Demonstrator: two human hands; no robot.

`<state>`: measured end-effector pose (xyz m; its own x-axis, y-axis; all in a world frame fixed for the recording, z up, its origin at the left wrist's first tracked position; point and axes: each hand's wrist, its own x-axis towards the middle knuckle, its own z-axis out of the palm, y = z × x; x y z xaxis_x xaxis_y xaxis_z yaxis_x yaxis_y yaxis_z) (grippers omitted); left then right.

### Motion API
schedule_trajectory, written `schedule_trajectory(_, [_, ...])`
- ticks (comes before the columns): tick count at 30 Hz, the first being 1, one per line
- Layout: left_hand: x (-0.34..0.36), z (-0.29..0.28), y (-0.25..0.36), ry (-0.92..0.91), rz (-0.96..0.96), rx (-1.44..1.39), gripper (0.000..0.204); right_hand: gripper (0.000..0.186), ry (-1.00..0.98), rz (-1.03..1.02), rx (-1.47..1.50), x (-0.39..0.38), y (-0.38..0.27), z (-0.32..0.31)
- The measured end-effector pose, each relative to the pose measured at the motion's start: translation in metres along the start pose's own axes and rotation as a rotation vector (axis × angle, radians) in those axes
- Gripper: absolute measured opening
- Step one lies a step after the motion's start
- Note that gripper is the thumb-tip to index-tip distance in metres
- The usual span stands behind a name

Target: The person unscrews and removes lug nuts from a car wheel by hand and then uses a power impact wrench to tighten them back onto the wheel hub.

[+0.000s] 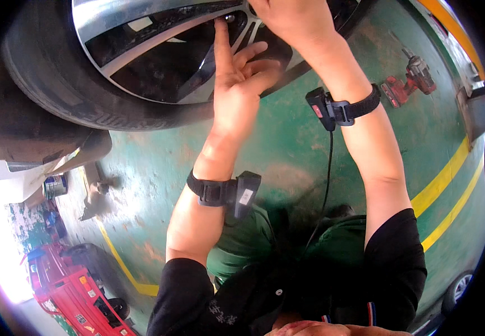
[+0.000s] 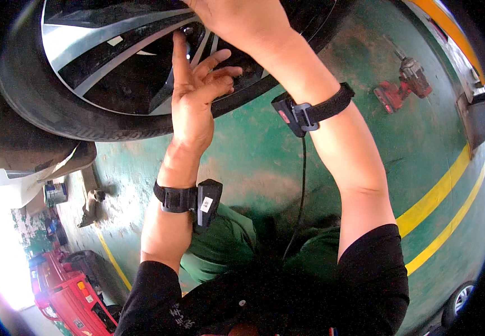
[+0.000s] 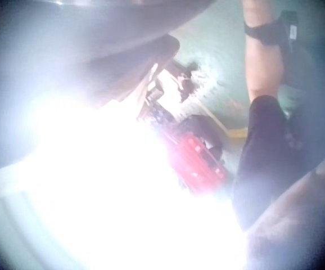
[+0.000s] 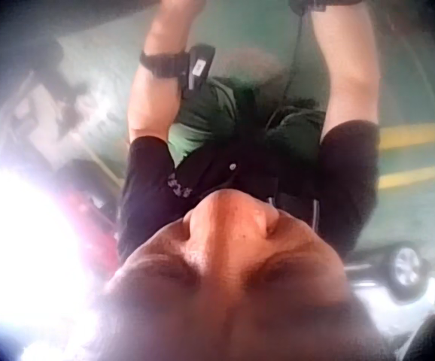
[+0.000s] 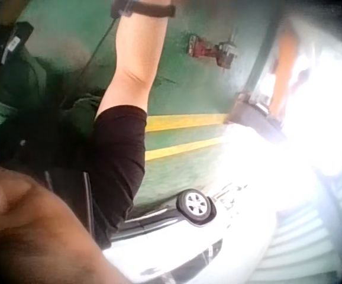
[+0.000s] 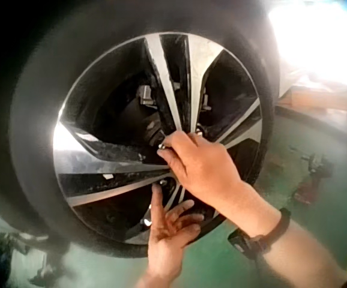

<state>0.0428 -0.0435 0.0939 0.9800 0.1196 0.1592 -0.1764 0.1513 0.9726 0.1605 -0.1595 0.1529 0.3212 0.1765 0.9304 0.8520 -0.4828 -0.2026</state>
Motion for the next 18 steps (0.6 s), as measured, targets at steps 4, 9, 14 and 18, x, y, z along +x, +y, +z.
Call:
schedule_trajectory(4, [-0.002, -0.001, 0.002, 0.027, -0.034, -0.013, 0.103, 0.022, 0.019, -0.009, 0.229, 0.0, 0.009, -0.001])
schedule_trajectory(9, [-0.004, 0.006, 0.0, -0.011, -0.042, -0.007, 0.104, 0.016, 0.008, 0.042, 0.157, 0.0, 0.011, 0.0])
schedule_trajectory(14, [-0.002, -0.005, -0.001, -0.009, -0.05, 0.017, 0.108, 0.014, 0.003, -0.006, 0.197, 0.004, 0.01, -0.002])
schedule_trajectory(18, [-0.001, -0.001, -0.003, 0.006, -0.068, -0.019, 0.108, 0.015, -0.03, -0.022, 0.079, 0.003, 0.012, -0.004])
